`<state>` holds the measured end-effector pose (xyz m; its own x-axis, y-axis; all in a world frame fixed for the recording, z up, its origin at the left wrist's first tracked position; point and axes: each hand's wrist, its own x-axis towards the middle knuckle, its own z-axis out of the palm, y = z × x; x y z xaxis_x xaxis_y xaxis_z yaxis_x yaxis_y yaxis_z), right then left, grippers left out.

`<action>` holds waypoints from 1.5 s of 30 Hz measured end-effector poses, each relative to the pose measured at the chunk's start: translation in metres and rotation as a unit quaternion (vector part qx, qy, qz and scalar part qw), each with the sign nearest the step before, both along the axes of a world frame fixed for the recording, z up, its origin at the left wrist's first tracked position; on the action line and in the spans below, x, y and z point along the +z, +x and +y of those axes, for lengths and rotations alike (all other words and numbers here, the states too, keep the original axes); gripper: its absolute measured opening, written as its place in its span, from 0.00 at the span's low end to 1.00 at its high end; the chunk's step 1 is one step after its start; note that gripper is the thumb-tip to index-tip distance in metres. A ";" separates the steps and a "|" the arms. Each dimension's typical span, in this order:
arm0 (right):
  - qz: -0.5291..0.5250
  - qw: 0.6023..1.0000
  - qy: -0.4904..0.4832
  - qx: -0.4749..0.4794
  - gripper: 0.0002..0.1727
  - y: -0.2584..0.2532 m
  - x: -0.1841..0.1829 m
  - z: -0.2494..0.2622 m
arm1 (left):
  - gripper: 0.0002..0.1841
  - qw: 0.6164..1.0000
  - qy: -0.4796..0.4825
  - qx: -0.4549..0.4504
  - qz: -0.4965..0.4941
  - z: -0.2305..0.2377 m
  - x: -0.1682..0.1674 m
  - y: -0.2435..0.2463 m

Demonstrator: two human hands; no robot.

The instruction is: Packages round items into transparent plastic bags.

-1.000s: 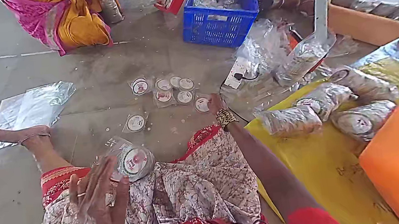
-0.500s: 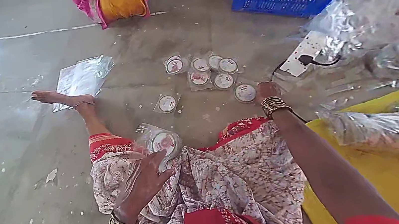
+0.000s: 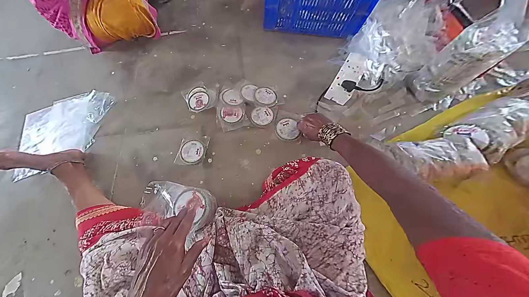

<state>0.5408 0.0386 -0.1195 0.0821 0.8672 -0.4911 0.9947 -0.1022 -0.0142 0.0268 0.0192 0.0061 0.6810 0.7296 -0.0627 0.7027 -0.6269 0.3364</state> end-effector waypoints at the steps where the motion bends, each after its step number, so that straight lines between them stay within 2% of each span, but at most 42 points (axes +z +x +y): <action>1: -0.013 1.000 -0.001 -0.006 0.12 0.002 -0.003 0.001 | 0.36 1.000 0.005 -0.001 -0.007 -0.001 0.001 -0.001; 4: -0.016 0.994 0.013 -0.110 0.14 -0.002 0.001 -0.003 | 0.38 1.000 -0.010 -0.008 -0.015 -0.002 0.006 -0.004; 6: 0.026 0.975 0.081 -0.205 0.16 -0.006 0.009 -0.012 | 0.39 0.999 -0.027 -0.022 -0.012 0.000 0.008 -0.007; 8: 0.100 0.949 0.148 -0.261 0.15 -0.023 0.023 -0.019 | 0.40 0.998 -0.057 -0.036 -0.004 0.004 0.011 -0.009; 10: 0.147 0.929 0.211 -0.265 0.11 -0.043 0.036 -0.025 | 0.43 0.991 -0.128 -0.042 0.022 0.014 0.013 -0.006; 13: 0.250 0.907 0.252 -0.226 0.09 -0.073 0.041 -0.030 | 0.47 0.978 -0.190 -0.035 0.076 0.028 -0.004 0.005; 15: 0.308 0.891 0.279 -0.185 0.07 -0.096 0.030 -0.031 | 0.42 0.977 -0.198 -0.012 0.078 0.026 -0.023 0.007; 18: 0.312 0.901 0.275 -0.125 0.07 -0.142 0.042 -0.029 | 0.31 0.983 -0.176 0.025 0.036 0.010 -0.039 0.007; 21: 0.370 0.881 0.279 -0.098 0.11 -0.187 0.054 -0.026 | 0.26 0.987 -0.146 0.057 0.037 -0.010 -0.050 0.005; 25: 0.467 0.831 0.266 -0.142 0.11 -0.236 0.055 -0.016 | 0.25 0.994 -0.077 0.073 0.036 -0.021 -0.057 0.002; 27: 0.525 0.797 0.229 -0.190 0.12 -0.254 0.056 -0.011 | 0.24 0.993 -0.088 0.075 0.019 -0.019 -0.059 0.000; 29: 0.574 0.761 0.190 -0.235 0.17 -0.269 0.060 -0.007 | 0.24 0.990 -0.116 0.081 0.016 -0.017 -0.057 0.001; 30: 0.581 0.754 0.179 -0.249 0.19 -0.275 0.060 -0.006 | 0.24 0.988 -0.129 0.083 0.017 -0.016 -0.056 0.000; 32: 0.552 0.778 0.177 -0.241 0.16 -0.283 0.055 -0.004 | 0.24 0.986 -0.142 0.082 0.012 -0.015 -0.055 -0.002; 34: 0.482 0.829 0.206 -0.194 0.11 -0.290 0.050 -0.006 | 0.23 0.990 -0.120 0.075 -0.021 -0.013 -0.058 -0.004; 36: 0.411 0.870 0.234 -0.142 0.12 -0.299 0.043 -0.008 | 0.22 0.989 -0.128 0.073 -0.031 -0.012 -0.058 -0.005; 38: 0.372 0.894 0.215 -0.123 0.14 -0.306 0.035 -0.009 | 0.23 0.984 -0.150 0.085 -0.034 -0.013 -0.061 -0.007; 42: 0.408 0.880 0.185 -0.159 0.15 -0.309 0.027 -0.004 | 0.24 0.983 -0.148 0.100 -0.049 -0.017 -0.062 -0.013; 45: 0.441 0.840 0.263 -0.174 0.12 -0.311 0.029 -0.002 | 0.24 0.982 -0.150 0.099 -0.051 -0.018 -0.061 -0.016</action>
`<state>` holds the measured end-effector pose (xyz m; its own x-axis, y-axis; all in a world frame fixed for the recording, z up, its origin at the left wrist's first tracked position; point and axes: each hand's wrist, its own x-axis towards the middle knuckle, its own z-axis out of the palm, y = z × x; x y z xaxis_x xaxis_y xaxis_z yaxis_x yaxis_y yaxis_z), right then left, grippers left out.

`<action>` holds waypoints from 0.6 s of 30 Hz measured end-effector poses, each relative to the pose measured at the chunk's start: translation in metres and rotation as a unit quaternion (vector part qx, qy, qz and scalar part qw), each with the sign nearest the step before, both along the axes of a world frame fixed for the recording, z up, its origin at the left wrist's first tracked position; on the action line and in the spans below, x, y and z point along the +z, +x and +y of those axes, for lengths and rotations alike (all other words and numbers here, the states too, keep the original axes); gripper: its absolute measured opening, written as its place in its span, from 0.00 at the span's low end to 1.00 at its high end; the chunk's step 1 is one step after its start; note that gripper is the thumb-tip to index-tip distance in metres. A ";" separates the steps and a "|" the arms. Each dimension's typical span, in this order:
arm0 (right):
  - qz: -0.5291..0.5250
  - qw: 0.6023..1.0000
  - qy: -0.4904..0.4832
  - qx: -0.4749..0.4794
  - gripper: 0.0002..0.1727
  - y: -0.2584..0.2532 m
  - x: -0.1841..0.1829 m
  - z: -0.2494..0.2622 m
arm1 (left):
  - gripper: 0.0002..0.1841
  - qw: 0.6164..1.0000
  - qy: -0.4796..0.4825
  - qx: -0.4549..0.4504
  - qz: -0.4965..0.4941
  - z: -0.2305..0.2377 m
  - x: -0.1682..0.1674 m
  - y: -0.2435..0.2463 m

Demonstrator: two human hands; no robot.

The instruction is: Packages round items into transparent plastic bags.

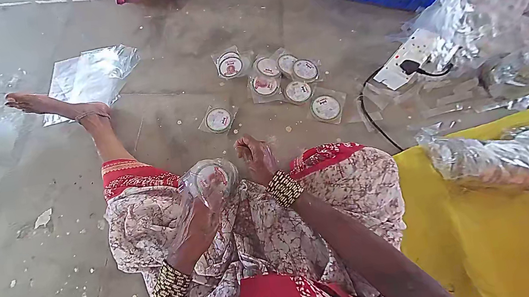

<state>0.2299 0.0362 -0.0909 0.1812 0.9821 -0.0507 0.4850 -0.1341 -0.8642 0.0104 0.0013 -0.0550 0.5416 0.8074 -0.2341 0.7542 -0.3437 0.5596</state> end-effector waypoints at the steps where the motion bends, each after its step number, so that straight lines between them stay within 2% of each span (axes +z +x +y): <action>1: 0.007 1.000 0.027 -0.012 0.14 -0.001 -0.001 0.001 | 0.24 1.000 0.000 -0.001 0.005 0.000 0.001 0.000; 3: 0.009 0.999 0.037 -0.028 0.20 -0.004 -0.007 0.002 | 0.25 1.000 0.015 -0.004 0.016 -0.003 -0.001 -0.001; 6: 0.027 0.999 -0.025 -0.012 0.14 -0.006 -0.020 -0.002 | 0.26 0.999 0.038 0.008 0.037 -0.009 0.001 -0.001; 8: 0.035 0.999 -0.030 0.002 0.13 -0.002 -0.023 0.000 | 0.27 0.999 0.028 0.009 0.043 -0.007 0.006 0.001; 13: 0.045 0.983 0.164 -0.075 0.04 0.006 -0.017 0.027 | 0.26 0.999 0.028 0.003 0.016 -0.004 0.000 -0.003; 14: 0.039 0.986 0.155 -0.057 0.05 0.005 -0.017 0.029 | 0.26 0.999 0.029 0.007 0.022 -0.003 0.003 -0.001; 16: 0.015 0.997 0.017 0.077 0.12 0.000 -0.020 0.023 | 0.27 0.998 0.034 0.014 0.050 -0.005 0.007 0.000; 17: 0.006 0.989 -0.043 0.142 0.14 -0.004 -0.023 0.020 | 0.27 0.997 0.026 0.012 0.068 -0.006 0.009 -0.002; 18: 0.007 0.984 -0.070 0.166 0.14 -0.004 -0.024 0.021 | 0.26 0.997 0.003 0.005 0.077 -0.004 0.012 -0.003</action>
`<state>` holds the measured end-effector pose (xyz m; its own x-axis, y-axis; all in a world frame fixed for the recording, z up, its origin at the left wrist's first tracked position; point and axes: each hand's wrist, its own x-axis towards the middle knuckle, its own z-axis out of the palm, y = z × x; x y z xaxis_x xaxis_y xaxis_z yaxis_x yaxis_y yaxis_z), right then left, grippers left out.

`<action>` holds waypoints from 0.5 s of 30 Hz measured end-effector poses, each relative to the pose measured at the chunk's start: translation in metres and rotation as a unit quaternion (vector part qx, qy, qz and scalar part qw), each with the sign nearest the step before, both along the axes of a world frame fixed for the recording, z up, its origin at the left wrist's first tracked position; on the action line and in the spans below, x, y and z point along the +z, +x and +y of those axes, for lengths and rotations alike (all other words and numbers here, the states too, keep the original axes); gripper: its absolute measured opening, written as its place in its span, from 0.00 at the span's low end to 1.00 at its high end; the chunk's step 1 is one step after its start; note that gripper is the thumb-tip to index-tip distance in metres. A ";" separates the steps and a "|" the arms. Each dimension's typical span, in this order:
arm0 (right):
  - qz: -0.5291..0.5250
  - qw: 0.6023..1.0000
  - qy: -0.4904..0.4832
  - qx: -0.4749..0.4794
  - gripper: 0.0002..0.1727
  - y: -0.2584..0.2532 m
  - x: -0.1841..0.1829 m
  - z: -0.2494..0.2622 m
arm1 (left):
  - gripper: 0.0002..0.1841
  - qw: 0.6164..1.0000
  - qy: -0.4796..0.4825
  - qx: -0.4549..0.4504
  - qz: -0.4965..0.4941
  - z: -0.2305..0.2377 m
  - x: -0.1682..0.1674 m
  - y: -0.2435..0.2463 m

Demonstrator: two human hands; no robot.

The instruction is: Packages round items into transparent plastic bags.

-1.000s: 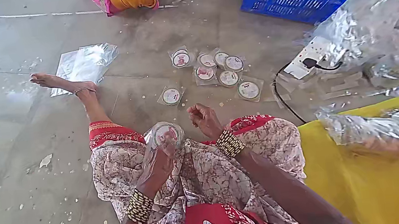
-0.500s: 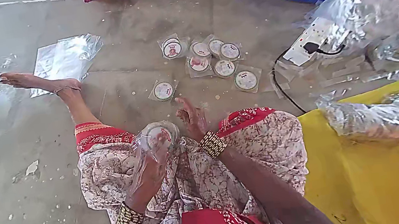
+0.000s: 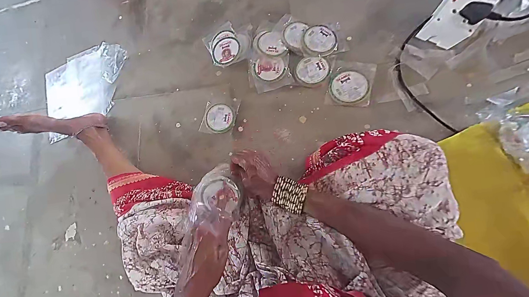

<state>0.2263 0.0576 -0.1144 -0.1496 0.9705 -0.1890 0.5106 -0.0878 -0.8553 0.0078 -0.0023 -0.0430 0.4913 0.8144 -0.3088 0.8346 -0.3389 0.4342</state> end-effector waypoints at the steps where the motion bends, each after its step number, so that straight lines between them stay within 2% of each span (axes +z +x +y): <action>1: 0.007 1.000 0.001 -0.015 0.14 0.005 0.003 0.005 | 0.26 1.000 -0.021 0.003 -0.003 0.002 0.002 0.002; 4: 0.055 0.987 0.081 -0.127 0.09 0.017 0.010 0.021 | 0.27 0.998 -0.050 0.027 -0.015 -0.002 0.003 0.004; 5: 0.056 0.986 0.089 -0.133 0.07 0.017 0.008 0.024 | 0.27 0.999 -0.040 0.024 -0.009 -0.003 0.003 0.003; 6: 0.042 0.993 0.058 -0.095 0.08 0.016 0.004 0.023 | 0.26 0.999 -0.032 0.019 0.000 -0.003 0.003 0.002; 8: -0.004 0.998 -0.055 0.039 0.13 0.010 -0.005 0.019 | 0.26 1.000 -0.023 0.008 0.010 -0.002 0.002 0.002; 9: -0.006 0.996 -0.068 0.052 0.13 0.009 -0.006 0.020 | 0.26 1.000 -0.018 0.003 0.006 -0.001 0.003 0.001; 13: 0.035 0.994 0.063 -0.081 0.05 0.015 0.003 0.030 | 0.25 0.999 0.007 0.022 -0.035 -0.001 0.000 0.000; 14: 0.025 0.997 0.053 -0.059 0.06 0.011 -0.002 0.029 | 0.25 0.999 0.006 0.019 -0.027 0.001 0.000 0.001; 15: 0.006 1.000 0.000 -0.003 0.09 0.008 -0.007 0.027 | 0.26 1.000 0.000 0.014 -0.016 0.003 0.001 0.003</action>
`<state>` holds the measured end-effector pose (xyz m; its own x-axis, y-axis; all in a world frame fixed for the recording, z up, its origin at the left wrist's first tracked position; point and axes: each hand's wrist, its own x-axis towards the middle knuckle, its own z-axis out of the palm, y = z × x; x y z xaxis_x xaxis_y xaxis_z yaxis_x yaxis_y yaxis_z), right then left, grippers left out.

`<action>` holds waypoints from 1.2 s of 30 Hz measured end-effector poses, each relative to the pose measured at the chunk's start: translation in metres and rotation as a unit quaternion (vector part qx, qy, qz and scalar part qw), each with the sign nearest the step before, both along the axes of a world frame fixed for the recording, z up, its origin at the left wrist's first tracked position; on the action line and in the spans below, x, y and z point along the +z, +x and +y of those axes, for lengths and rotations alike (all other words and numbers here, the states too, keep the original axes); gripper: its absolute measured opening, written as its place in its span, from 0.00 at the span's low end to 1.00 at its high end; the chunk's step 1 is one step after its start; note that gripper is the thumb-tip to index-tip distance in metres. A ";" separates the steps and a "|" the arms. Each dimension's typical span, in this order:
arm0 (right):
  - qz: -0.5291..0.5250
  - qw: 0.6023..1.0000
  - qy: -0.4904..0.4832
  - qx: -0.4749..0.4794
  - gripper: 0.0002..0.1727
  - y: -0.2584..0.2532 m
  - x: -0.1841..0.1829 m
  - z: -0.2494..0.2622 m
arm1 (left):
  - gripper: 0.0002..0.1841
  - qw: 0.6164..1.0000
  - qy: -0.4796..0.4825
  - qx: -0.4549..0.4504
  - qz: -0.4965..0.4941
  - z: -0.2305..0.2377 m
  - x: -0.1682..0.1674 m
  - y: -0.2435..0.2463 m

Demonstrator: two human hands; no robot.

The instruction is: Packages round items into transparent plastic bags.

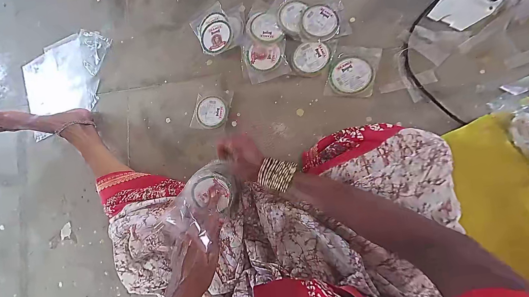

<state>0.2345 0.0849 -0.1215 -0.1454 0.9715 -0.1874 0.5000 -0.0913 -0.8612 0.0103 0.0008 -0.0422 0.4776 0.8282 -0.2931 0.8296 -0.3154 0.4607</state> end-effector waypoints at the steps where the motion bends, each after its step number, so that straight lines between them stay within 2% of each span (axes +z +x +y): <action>1: -0.006 0.997 -0.055 0.047 0.12 -0.002 -0.002 0.000 | 0.27 1.000 -0.007 -0.002 0.012 0.001 0.001 0.001; 2: -0.001 0.996 -0.065 0.055 0.11 -0.001 -0.003 0.004 | 0.27 1.000 -0.004 -0.002 0.019 0.004 0.002 0.003; 5: 0.031 0.998 0.046 -0.034 0.04 0.002 0.002 0.019 | 0.25 1.000 0.015 0.015 -0.002 -0.005 -0.001 0.004; 6: 0.023 0.998 0.051 -0.041 0.05 -0.001 0.002 0.022 | 0.25 1.000 0.013 0.013 -0.009 -0.007 -0.002 0.004; 8: -0.036 0.997 -0.037 0.064 0.12 -0.010 -0.001 0.020 | 0.26 1.000 0.004 0.008 -0.014 -0.011 -0.004 0.006; 9: -0.032 0.991 -0.079 0.104 0.14 -0.011 -0.002 0.020 | 0.25 1.000 0.011 0.000 -0.022 -0.011 -0.007 0.005; 10: -0.023 0.991 -0.079 0.104 0.13 -0.008 -0.001 0.023 | 0.26 0.999 -0.001 0.002 -0.035 -0.012 -0.010 0.004; 13: 0.006 1.000 0.024 -0.007 0.08 -0.001 0.000 0.028 | 0.27 0.998 -0.010 0.021 -0.054 -0.024 -0.016 0.000; 14: -0.008 1.000 0.012 -0.005 0.09 -0.001 -0.004 0.024 | 0.27 0.999 -0.008 0.022 -0.049 -0.025 -0.016 0.001; 16: -0.044 0.993 -0.083 0.067 0.13 -0.001 -0.009 0.010 | 0.25 0.999 0.004 0.009 -0.044 -0.024 -0.016 0.005; 17: -0.047 0.992 -0.099 0.066 0.13 0.002 -0.010 0.008 | 0.25 0.999 0.006 -0.002 -0.037 -0.022 -0.017 0.005; 20: -0.004 0.999 -0.014 -0.050 0.06 0.007 -0.001 0.013 | 0.26 0.998 -0.007 0.011 -0.067 -0.021 -0.021 0.003; 21: -0.006 0.999 -0.009 -0.053 0.07 0.004 -0.001 0.011 | 0.26 0.997 -0.005 0.011 -0.074 -0.020 -0.021 0.003; 23: -0.041 0.995 -0.080 0.045 0.14 -0.002 -0.007 0.004 | 0.25 0.998 0.010 0.000 -0.055 -0.020 -0.019 0.006; 24: -0.043 0.992 -0.101 0.064 0.15 -0.001 -0.008 0.003 | 0.25 0.999 0.011 -0.011 -0.048 -0.020 -0.017 0.007; 25: -0.034 0.994 -0.092 0.047 0.15 0.003 -0.005 0.007 | 0.25 0.999 0.001 -0.013 -0.046 -0.019 -0.018 0.007; 28: 0.013 0.999 0.019 -0.040 0.08 0.003 0.008 0.024 | 0.25 0.999 -0.005 -0.004 -0.036 -0.021 -0.019 0.005; 29: 0.004 1.000 0.024 -0.004 0.09 -0.002 0.008 0.025 | 0.24 0.999 -0.012 -0.008 -0.038 -0.019 -0.016 0.006; 31: -0.038 0.986 -0.051 0.153 0.14 -0.006 0.009 0.027 | 0.21 0.999 -0.019 -0.015 -0.040 -0.016 -0.014 0.008; 32: -0.040 0.983 -0.051 0.171 0.14 -0.005 0.009 0.033 | 0.23 0.998 -0.046 -0.012 -0.047 -0.013 -0.014 0.006; 35: 0.001 0.996 0.065 0.057 0.08 -0.006 0.009 0.052 | 0.26 0.996 -0.069 0.004 -0.058 -0.014 -0.016 0.000; 36: -0.001 0.995 0.054 0.083 0.07 -0.010 0.008 0.054 | 0.24 0.997 -0.050 0.000 -0.054 -0.013 -0.013 0.003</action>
<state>0.2243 0.1392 -0.1134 -0.3060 0.9484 -0.0837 0.5025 0.0862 -0.8603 0.0129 -0.0122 -0.0556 0.5114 0.7973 -0.3206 0.7735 -0.2646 0.5758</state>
